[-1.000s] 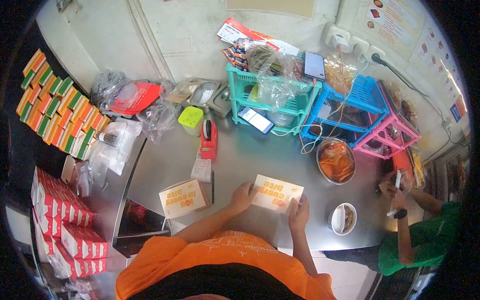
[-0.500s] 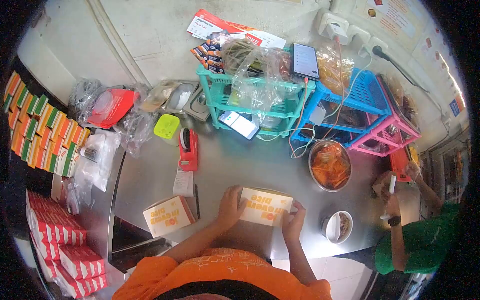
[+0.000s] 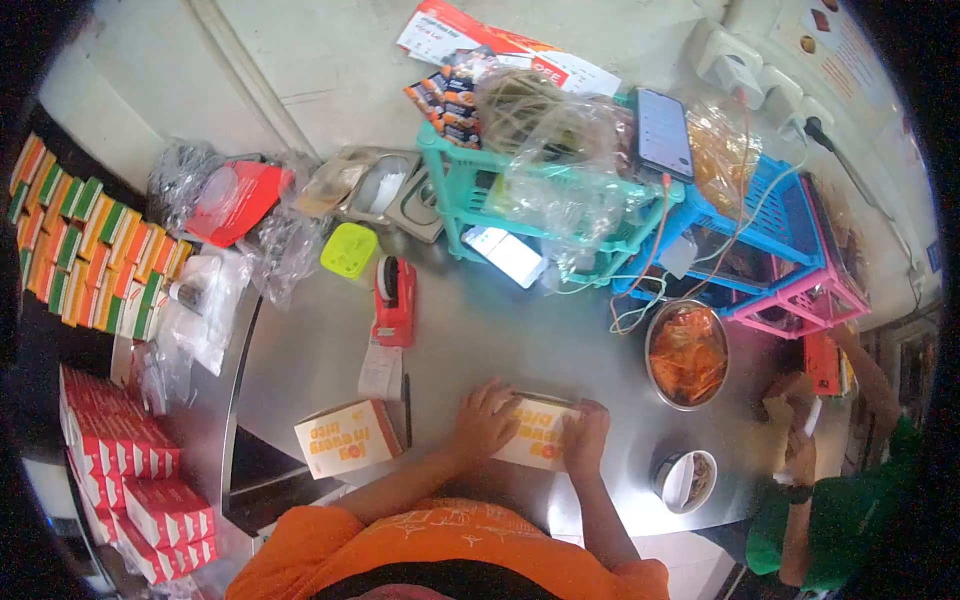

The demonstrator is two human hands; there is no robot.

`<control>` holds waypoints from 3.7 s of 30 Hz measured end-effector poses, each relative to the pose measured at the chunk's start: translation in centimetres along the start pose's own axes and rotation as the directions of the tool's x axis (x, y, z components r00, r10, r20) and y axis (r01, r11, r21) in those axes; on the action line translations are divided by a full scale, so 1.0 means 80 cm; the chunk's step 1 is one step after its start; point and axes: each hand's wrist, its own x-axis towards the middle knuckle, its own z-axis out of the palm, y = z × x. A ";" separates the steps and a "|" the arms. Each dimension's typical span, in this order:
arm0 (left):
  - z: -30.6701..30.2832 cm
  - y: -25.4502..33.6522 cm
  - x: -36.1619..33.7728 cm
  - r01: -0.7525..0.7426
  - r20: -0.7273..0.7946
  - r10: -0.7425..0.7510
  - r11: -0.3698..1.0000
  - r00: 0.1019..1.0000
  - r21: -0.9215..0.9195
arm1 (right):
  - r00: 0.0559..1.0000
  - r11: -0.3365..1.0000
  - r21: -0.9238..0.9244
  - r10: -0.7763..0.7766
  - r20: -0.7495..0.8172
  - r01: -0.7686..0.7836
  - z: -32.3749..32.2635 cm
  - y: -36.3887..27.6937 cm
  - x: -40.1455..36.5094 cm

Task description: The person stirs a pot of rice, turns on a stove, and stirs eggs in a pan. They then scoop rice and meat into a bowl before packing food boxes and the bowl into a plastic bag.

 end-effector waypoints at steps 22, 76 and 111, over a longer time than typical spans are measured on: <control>-0.251 -0.250 -0.212 0.774 0.280 -0.743 0.633 0.608 -0.003 | 0.899 0.906 -0.401 0.283 0.334 -0.137 -0.009 -0.112 -0.014; -0.718 -0.704 -0.249 0.498 -0.729 -0.417 0.859 0.543 -0.121 | 0.989 0.998 -0.056 0.007 0.150 0.001 0.198 -0.460 0.051; -0.517 -0.302 -0.227 -0.271 -0.116 0.245 0.848 0.963 -0.456 | 0.776 0.738 0.563 -0.086 0.624 -0.372 0.252 -0.601 0.038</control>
